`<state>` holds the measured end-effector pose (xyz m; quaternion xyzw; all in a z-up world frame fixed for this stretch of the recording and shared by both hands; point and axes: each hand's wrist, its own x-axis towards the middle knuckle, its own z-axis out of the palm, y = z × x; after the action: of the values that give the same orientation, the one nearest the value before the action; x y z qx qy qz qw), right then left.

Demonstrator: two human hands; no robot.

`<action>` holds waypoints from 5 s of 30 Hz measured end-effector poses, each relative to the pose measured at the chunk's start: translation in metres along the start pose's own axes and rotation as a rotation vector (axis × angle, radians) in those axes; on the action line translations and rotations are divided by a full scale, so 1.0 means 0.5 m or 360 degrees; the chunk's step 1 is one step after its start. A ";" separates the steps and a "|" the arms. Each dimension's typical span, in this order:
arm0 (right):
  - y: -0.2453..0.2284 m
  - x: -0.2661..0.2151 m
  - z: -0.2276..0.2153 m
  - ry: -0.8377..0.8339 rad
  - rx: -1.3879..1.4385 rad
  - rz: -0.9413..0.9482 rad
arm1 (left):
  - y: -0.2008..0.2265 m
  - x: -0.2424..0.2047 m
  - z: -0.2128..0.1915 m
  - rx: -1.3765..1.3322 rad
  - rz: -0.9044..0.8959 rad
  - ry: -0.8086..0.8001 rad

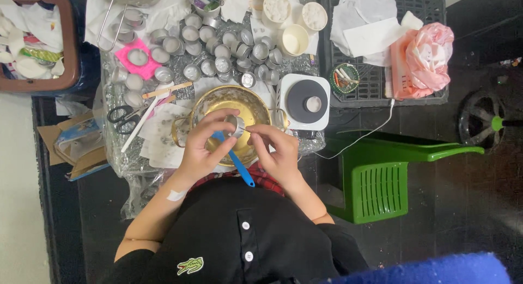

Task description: Preparing wicks and placing them into metal candle tins.

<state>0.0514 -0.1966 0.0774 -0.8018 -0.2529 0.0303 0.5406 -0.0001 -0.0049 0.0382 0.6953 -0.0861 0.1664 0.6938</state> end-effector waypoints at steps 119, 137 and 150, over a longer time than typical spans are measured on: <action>0.173 -0.088 0.019 0.0022 -0.0886 0.0108 | -0.250 0.257 0.262 0.0817 0.0177 -0.0672; 0.153 -0.040 0.047 -0.0181 -0.0465 0.0155 | -0.106 -0.018 0.012 0.1121 -0.0083 -0.0315; 0.141 -0.030 0.089 -0.0296 -0.0635 0.0098 | -0.120 -0.095 -0.072 0.1525 0.0008 -0.0100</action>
<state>0.0502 -0.1855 -0.0066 -0.8939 -0.2781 0.0700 0.3445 -0.0273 0.0268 -0.0355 0.9413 -0.0224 0.1679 0.2918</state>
